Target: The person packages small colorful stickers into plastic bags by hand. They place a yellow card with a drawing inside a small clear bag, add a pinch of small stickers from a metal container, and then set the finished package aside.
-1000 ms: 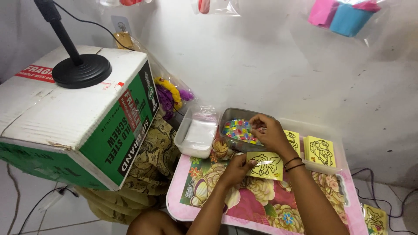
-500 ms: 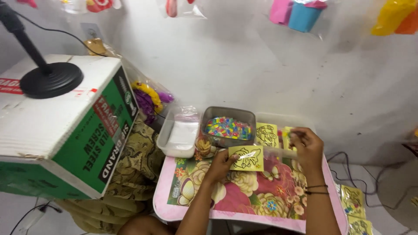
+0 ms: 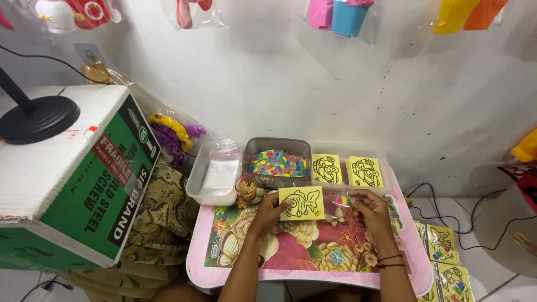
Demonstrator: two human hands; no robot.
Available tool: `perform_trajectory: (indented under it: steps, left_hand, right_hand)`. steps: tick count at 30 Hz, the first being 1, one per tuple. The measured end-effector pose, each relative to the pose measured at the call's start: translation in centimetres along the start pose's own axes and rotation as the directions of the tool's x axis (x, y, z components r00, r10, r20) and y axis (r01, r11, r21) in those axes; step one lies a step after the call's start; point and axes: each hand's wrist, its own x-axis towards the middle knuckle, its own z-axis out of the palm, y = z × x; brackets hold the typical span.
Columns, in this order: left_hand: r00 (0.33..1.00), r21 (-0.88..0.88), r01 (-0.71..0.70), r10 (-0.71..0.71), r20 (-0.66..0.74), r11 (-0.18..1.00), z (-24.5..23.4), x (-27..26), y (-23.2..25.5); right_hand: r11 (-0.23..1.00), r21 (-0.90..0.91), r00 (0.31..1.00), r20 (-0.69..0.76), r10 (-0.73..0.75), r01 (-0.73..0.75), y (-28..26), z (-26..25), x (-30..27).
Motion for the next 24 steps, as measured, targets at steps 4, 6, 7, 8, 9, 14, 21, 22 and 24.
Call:
perform_trajectory:
  steps: [4,6,7,8,9,14,21,22,24]
  left_hand:
    - [1.0,-0.02,-0.009,0.01,0.018,1.0,-0.2,0.2,-0.2]
    - [1.0,-0.006,-0.016,0.016,0.027,1.0,-0.4,0.4,-0.2]
    - [0.999,-0.002,-0.015,0.015,0.029,1.0,-0.2,0.2,0.3]
    - [1.0,0.002,0.004,-0.004,0.021,1.0,0.0,0.0,0.9]
    - [1.0,0.006,0.022,-0.022,0.014,1.0,0.2,-0.2,1.4]
    - [0.999,-0.017,0.04,-0.04,0.001,0.999,0.2,-0.1,1.5]
    - [0.998,-0.062,0.055,-0.054,0.02,0.997,0.0,0.1,0.6]
    - [0.998,-0.063,0.057,-0.056,0.02,0.996,-0.2,0.2,0.1]
    - [0.998,-0.074,0.042,-0.039,0.049,0.996,-0.5,0.4,-1.1]
  right_hand:
    - [0.998,0.048,0.996,0.083,0.027,-0.031,-1.5,2.1,0.0]
    - [0.998,0.048,0.992,0.123,0.035,-0.042,-2.6,3.3,-0.2]
    - [0.998,0.052,0.992,0.121,0.035,-0.042,-1.8,3.5,0.1]
    - [0.998,0.052,0.994,0.097,0.042,-0.048,-1.0,3.5,0.4]
    - [0.997,0.051,0.996,0.073,0.049,-0.053,-0.2,3.6,0.8]
    - [0.997,0.049,0.997,0.055,0.052,-0.054,1.8,4.2,1.2]
    - [1.0,-0.016,0.995,0.096,0.003,-0.002,0.4,5.1,0.4]
    - [1.0,-0.017,0.995,0.095,0.005,-0.003,-1.4,5.6,-0.2]
    - [0.992,-0.051,0.964,0.236,0.126,-0.117,-5.1,6.5,-1.3]
